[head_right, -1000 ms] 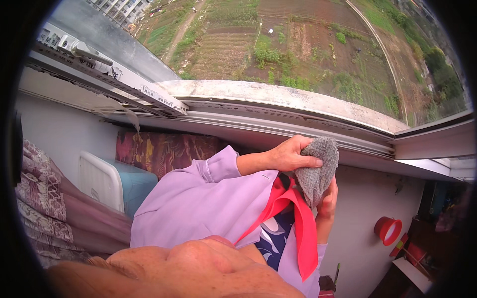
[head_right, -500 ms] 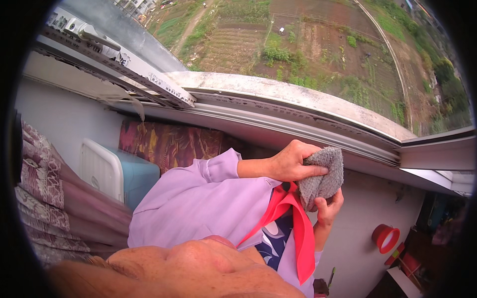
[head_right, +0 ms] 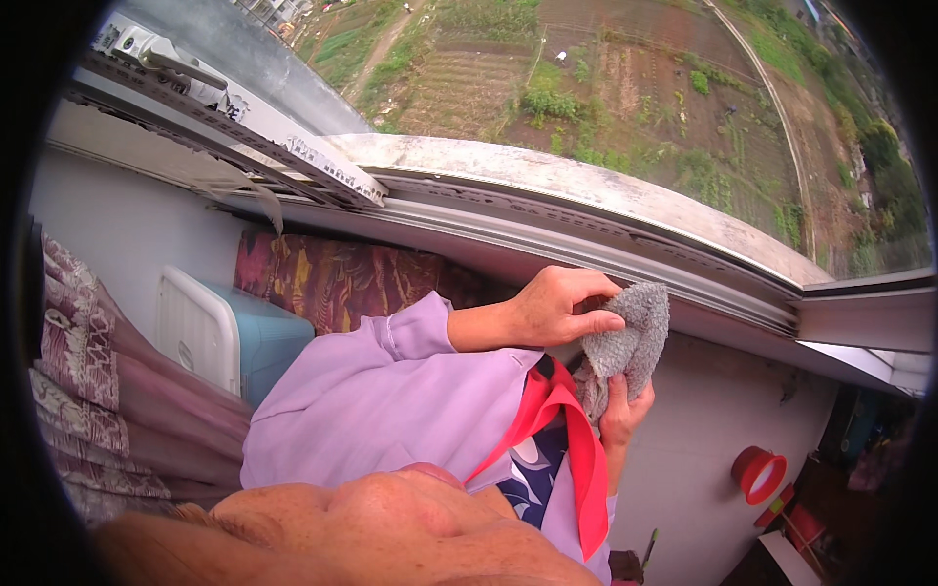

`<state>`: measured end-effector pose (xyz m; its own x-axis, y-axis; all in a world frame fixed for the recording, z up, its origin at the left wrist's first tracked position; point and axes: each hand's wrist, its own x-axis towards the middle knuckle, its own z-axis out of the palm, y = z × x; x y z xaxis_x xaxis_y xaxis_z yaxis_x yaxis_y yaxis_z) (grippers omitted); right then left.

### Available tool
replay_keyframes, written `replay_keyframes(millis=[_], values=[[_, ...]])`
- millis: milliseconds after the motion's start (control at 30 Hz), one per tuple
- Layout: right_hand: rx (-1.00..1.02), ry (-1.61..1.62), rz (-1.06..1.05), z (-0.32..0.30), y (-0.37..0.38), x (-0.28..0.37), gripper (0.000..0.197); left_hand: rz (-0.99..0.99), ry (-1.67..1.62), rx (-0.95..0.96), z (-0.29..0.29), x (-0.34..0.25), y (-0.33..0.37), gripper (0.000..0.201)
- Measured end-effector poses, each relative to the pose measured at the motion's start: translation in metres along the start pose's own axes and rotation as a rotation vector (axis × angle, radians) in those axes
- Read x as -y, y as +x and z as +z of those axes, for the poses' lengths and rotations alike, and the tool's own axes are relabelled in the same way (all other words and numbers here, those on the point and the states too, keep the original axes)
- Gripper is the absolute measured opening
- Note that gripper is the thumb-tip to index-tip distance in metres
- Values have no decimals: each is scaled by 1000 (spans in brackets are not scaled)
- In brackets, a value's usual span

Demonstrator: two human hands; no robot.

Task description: The person cleans the window frame using a grey cloth and a black brush. They wipe the frame and use the brush to remove debris from the tracks.

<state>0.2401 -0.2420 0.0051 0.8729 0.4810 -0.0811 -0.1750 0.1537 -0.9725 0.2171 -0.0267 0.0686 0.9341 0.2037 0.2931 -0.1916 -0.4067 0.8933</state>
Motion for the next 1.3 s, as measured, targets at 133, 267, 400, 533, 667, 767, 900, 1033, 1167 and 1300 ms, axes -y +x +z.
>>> replay_keyframes(millis=[133, 267, 400, 533, 667, 767, 900, 1033, 1167, 1300], values=[[-188, 123, 59, -21, -3, -14, 34, 287, 291, -379, -40, 10, -1, 20], [-273, 133, 32, -23, -2, -7, 34, 438, 593, -615, -88, 29, -14, 21], [-303, 127, 44, -27, -2, -8, 34, 387, 867, -687, -125, 44, -35, 26], [-345, 182, 64, -19, 11, -7, 31, 279, 1066, -689, -151, 53, -50, 31], [-372, 250, 40, -9, 19, 15, 31, 278, 1111, -677, -162, 66, -62, 33], [-360, 274, 1, -14, 17, 16, 30, 313, 1131, -680, -162, 72, -58, 30], [-391, 252, -9, -14, 14, 18, 28, 326, 1102, -670, -164, 76, -55, 28], [-401, 261, -34, -14, 21, 18, 28, 329, 1093, -665, -165, 78, -56, 25], [-419, 279, -88, -5, 41, 33, 29, 335, 1086, -666, -166, 79, -56, 25], [-457, 299, -97, -4, 64, 32, 29, 344, 1066, -650, -166, 74, -54, 25]])
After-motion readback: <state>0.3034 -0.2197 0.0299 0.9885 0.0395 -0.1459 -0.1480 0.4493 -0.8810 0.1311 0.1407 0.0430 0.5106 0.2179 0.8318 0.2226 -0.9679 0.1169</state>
